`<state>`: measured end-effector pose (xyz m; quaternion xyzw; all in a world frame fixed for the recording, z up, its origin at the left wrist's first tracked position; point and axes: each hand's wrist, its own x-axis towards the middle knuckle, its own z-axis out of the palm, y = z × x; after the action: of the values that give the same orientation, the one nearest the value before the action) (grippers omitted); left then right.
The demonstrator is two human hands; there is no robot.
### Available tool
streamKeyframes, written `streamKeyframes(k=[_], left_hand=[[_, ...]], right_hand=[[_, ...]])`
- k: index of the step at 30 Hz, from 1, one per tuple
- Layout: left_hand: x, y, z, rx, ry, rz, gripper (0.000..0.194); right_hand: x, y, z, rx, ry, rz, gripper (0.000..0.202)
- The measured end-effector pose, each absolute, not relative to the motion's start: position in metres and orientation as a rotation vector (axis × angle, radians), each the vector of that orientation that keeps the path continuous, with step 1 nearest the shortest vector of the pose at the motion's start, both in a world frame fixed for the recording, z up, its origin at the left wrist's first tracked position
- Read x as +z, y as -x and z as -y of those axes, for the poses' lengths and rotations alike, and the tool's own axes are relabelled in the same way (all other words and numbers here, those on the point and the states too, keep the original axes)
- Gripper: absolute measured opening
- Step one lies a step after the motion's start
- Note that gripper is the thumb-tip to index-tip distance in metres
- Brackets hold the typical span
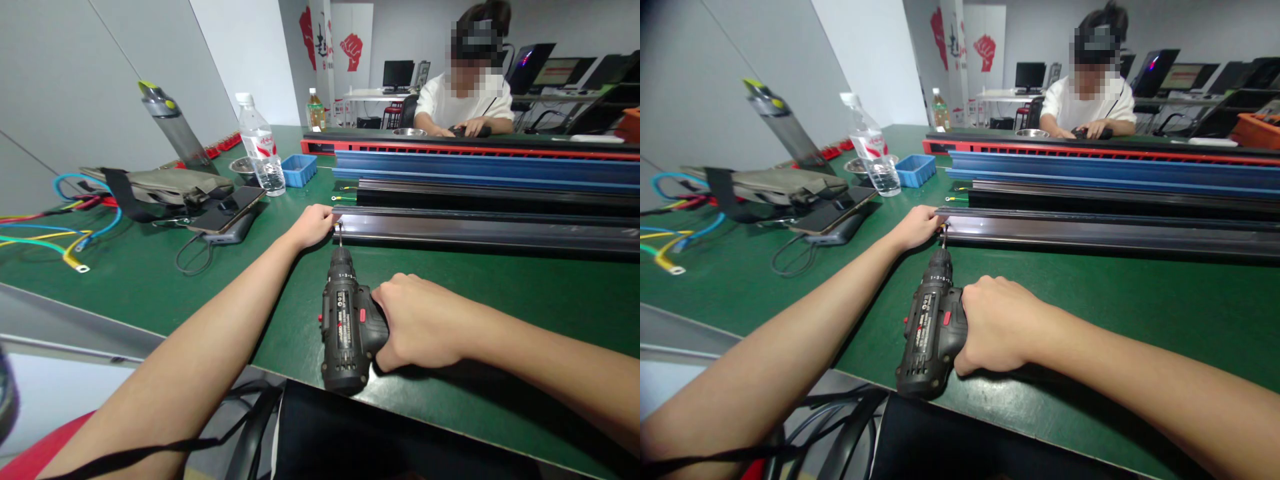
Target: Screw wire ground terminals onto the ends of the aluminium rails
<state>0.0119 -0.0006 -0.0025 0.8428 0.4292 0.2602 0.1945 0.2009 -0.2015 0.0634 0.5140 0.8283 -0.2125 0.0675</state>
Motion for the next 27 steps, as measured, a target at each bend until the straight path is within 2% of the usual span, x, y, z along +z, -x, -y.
streamKeyframes(k=[27], left_hand=[[0.0011, -0.0117, 0.0035, 0.709, -2.378, -1.213, 0.042]], right_hand=[[0.0642, -0.199, 0.2015, -0.65, -1.553, -2.522, 0.035]])
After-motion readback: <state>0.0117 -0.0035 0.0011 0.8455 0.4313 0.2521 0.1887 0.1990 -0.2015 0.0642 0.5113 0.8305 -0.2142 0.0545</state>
